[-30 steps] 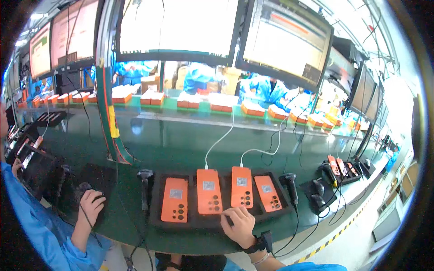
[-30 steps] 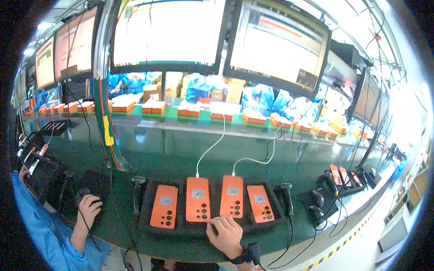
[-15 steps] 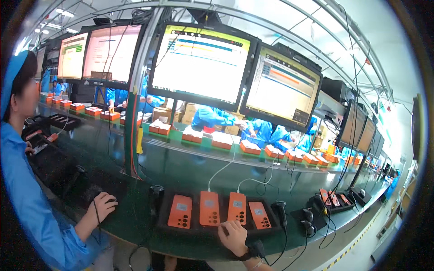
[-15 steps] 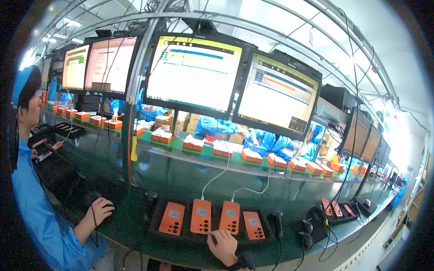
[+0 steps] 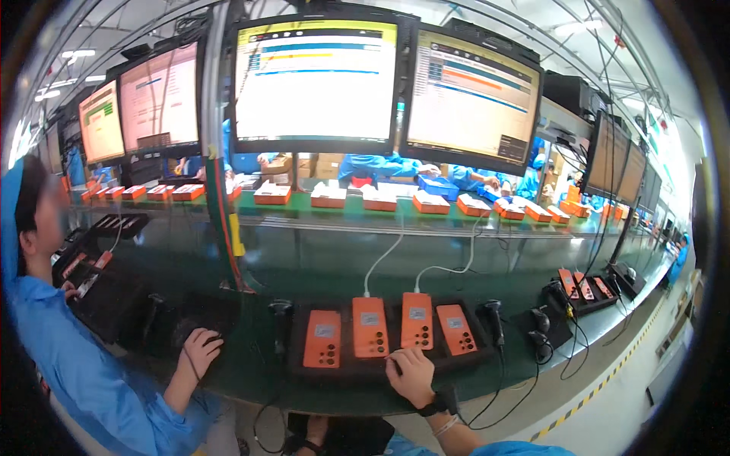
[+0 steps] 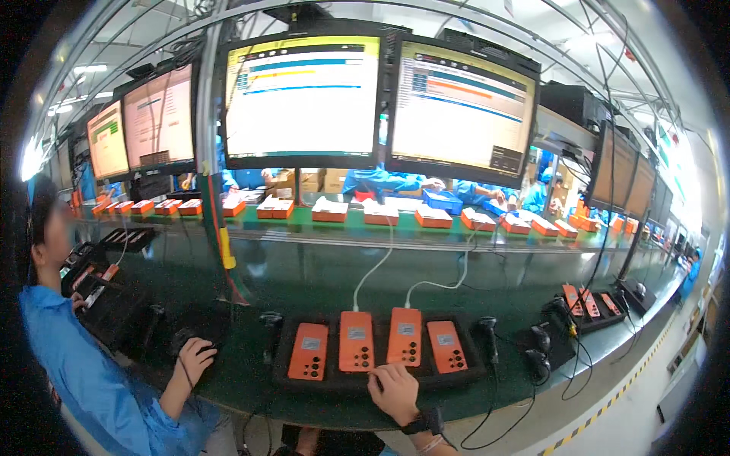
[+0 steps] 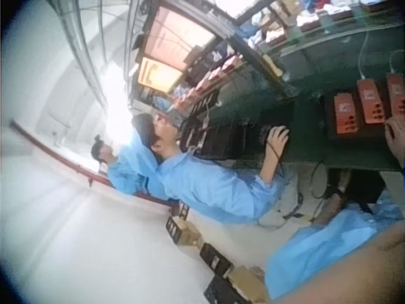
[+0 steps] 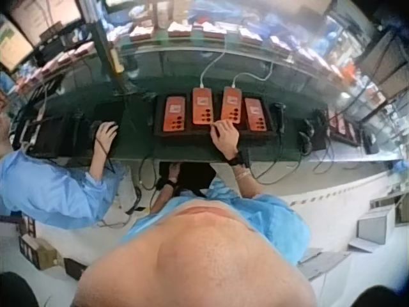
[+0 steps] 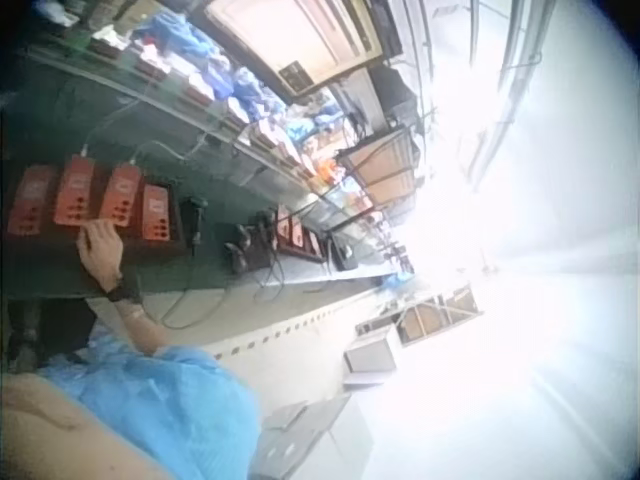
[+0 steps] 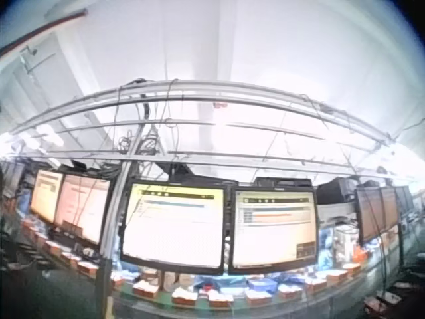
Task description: Testing and scanning mobile devices on an assembly line conveyor.
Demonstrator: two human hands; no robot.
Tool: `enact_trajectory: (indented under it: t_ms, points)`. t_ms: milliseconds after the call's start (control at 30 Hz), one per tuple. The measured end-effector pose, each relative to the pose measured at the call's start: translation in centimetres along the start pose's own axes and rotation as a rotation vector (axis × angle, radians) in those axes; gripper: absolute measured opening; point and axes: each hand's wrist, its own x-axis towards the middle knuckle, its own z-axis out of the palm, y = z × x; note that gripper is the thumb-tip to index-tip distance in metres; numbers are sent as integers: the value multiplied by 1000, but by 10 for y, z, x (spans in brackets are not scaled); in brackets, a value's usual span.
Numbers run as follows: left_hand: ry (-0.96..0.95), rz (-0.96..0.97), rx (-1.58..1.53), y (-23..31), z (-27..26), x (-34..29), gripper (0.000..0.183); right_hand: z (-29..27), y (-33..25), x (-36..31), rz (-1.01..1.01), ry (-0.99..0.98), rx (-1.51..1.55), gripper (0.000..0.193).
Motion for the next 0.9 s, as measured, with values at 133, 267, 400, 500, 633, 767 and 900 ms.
enact_trajectory:
  t_ms: [133, 267, 400, 500, 633, 767, 900]
  points:
    - [-16, 351, 63, 195, -163, -16, 29, -3, 3, 2, 25, -3, 12, 8]
    - [-85, 488, 235, 291, -218, -31, 26, -5, 5, -1, 22, -5, 60, 9]
    - [-75, 440, 325, 310, -194, -28, 31, -5, 7, -1, 19, -3, 68, 9]
    - [-35, 396, 359, 296, -164, -29, 36, -6, 8, 0, 27, 19, 79, 8]
    - [29, 308, 504, 210, -44, -49, 43, -7, 9, 1, 18, 23, 82, 8]
    - [33, 296, 842, 72, 133, -91, 50, -7, 10, -1, 22, 15, 88, 8]
    - [18, 305, 889, 20, 183, -123, 53, -6, 10, -1, 13, 36, 88, 7]
